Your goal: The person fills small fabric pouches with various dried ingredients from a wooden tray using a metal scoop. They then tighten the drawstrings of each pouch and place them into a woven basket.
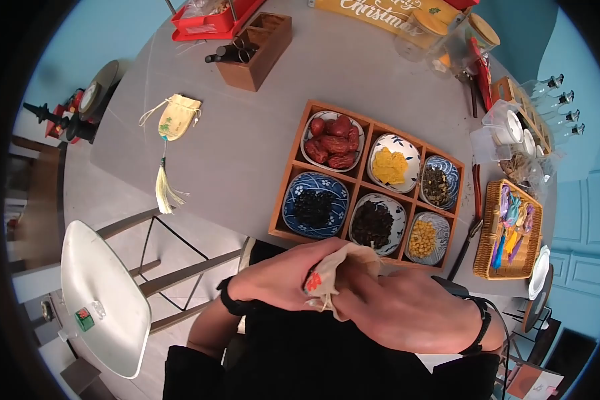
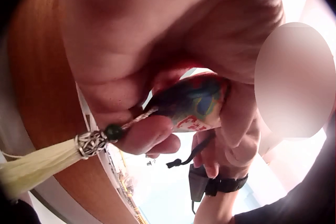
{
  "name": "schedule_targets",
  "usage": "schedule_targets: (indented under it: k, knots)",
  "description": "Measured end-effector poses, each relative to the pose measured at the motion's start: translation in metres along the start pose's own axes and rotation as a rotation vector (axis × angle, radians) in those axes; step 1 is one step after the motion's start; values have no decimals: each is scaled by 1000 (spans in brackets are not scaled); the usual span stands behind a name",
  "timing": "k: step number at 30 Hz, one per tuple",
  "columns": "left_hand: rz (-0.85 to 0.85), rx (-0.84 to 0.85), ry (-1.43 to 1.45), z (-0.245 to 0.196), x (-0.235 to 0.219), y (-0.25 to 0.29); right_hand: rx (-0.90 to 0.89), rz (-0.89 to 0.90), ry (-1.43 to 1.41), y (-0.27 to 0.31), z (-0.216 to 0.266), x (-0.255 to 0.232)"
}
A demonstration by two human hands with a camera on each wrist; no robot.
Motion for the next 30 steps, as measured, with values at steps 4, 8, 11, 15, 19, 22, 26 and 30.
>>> schedule_targets:
  k: [4, 8, 11, 15, 19, 22, 26, 30]
  knots:
    - [-6, -36, -60, -3, -9, 6, -144, -141, -48, 9, 6, -17]
    - [-2, 5, 79, 11, -10, 12, 82, -573, -251, 45, -63, -69]
    - [-12, 111, 254, 11, -9, 16, 443, -445, -45, 28, -142, -52]
    - [-53, 114, 286, 3, -8, 18, 376, -308, 119, -2, -166, -18]
    - [-78, 74, 229, 5, -9, 20, 443, -264, 137, -7, -173, -11]
    - [-86, 0, 158, 9, -11, 20, 471, -316, 150, -2, -177, -13]
    - [-116, 61, 128, 6, -13, 21, 491, -426, 210, 1, -175, -21]
    - [-102, 39, 146, 9, -15, 21, 521, -396, 144, 1, -189, -14]
Point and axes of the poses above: each hand's wrist, its own y-axis away from the middle knuckle, its own x-axis out of the palm, z = x × y, the point moved 10 cm from there along -y, towards the middle knuckle, and after that the axes turned 13 degrees about z, right-handed, at the moved point
